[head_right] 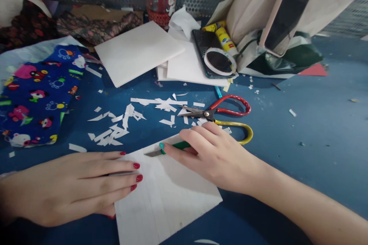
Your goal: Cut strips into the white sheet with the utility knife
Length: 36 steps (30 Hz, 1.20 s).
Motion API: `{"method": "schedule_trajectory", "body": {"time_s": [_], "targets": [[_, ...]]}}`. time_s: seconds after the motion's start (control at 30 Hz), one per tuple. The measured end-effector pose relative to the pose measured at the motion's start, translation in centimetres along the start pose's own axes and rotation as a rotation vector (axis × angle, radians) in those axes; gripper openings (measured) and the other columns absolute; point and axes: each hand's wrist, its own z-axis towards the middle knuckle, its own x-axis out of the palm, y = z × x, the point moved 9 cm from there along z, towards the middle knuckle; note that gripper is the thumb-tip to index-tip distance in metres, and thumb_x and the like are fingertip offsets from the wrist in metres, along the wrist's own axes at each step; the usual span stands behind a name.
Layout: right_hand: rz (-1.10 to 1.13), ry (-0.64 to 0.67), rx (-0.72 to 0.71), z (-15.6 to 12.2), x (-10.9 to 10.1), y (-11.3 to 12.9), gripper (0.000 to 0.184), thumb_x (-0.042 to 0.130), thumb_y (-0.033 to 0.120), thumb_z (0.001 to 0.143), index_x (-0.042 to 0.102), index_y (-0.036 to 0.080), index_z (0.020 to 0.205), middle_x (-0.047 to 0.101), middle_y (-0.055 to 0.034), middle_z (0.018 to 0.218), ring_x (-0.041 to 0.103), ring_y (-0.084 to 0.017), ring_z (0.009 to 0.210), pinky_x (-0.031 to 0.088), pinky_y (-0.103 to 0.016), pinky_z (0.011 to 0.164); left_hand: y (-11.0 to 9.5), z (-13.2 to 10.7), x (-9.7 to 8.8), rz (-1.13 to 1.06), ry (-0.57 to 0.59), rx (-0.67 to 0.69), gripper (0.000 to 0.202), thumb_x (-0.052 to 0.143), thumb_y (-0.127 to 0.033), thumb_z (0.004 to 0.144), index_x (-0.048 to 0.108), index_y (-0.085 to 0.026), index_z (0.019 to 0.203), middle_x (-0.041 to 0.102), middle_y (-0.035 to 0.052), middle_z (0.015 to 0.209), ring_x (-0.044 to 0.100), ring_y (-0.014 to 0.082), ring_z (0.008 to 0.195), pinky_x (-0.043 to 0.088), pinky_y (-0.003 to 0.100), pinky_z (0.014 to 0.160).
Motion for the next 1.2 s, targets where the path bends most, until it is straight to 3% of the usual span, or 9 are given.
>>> {"method": "schedule_trajectory", "body": {"time_s": [0.17, 0.73, 1.0, 1.2], "targets": [[0.003, 0.000, -0.002, 0.01, 0.01, 0.02, 0.036, 0.043, 0.002, 0.098, 0.062, 0.019, 0.122, 0.061, -0.0040, 0.092, 0.053, -0.017, 0.079, 0.039, -0.031, 0.072, -0.11, -0.21, 0.07, -0.011, 0.011, 0.001, 0.027, 0.048, -0.027, 0.108, 0.073, -0.017, 0.109, 0.074, -0.0012, 0.123, 0.064, 0.0137, 0.118, 0.025, 0.031, 0.127], [-0.021, 0.000, 0.011, 0.09, 0.12, -0.06, 0.037, 0.044, 0.000, 0.096, 0.065, 0.019, 0.119, 0.061, -0.0033, 0.091, 0.055, -0.015, 0.077, 0.040, -0.029, 0.074, 0.01, -0.11, 0.07, -0.019, 0.008, -0.003, 0.029, 0.045, -0.024, 0.108, 0.073, -0.016, 0.109, 0.075, -0.0004, 0.121, 0.065, 0.0130, 0.117, 0.026, 0.030, 0.126], [-0.045, -0.003, 0.012, 0.21, 0.11, -0.04, 0.038, 0.046, 0.000, 0.095, 0.065, 0.020, 0.120, 0.062, -0.0030, 0.090, 0.056, -0.015, 0.076, 0.040, -0.029, 0.072, -0.12, -0.08, -0.09, -0.023, 0.002, -0.007, 0.029, 0.046, -0.024, 0.108, 0.074, -0.017, 0.109, 0.075, 0.0009, 0.120, 0.066, 0.0140, 0.117, 0.033, 0.031, 0.124], [-0.032, -0.012, 0.021, 0.24, 0.13, -0.17, 0.035, 0.046, 0.001, 0.097, 0.063, 0.020, 0.122, 0.061, -0.0035, 0.091, 0.056, -0.016, 0.077, 0.041, -0.030, 0.074, -0.06, 0.03, -0.22, -0.033, 0.006, -0.013, 0.030, 0.044, -0.023, 0.109, 0.072, -0.016, 0.108, 0.075, -0.0001, 0.120, 0.066, 0.0134, 0.116, 0.026, 0.030, 0.126]]}}
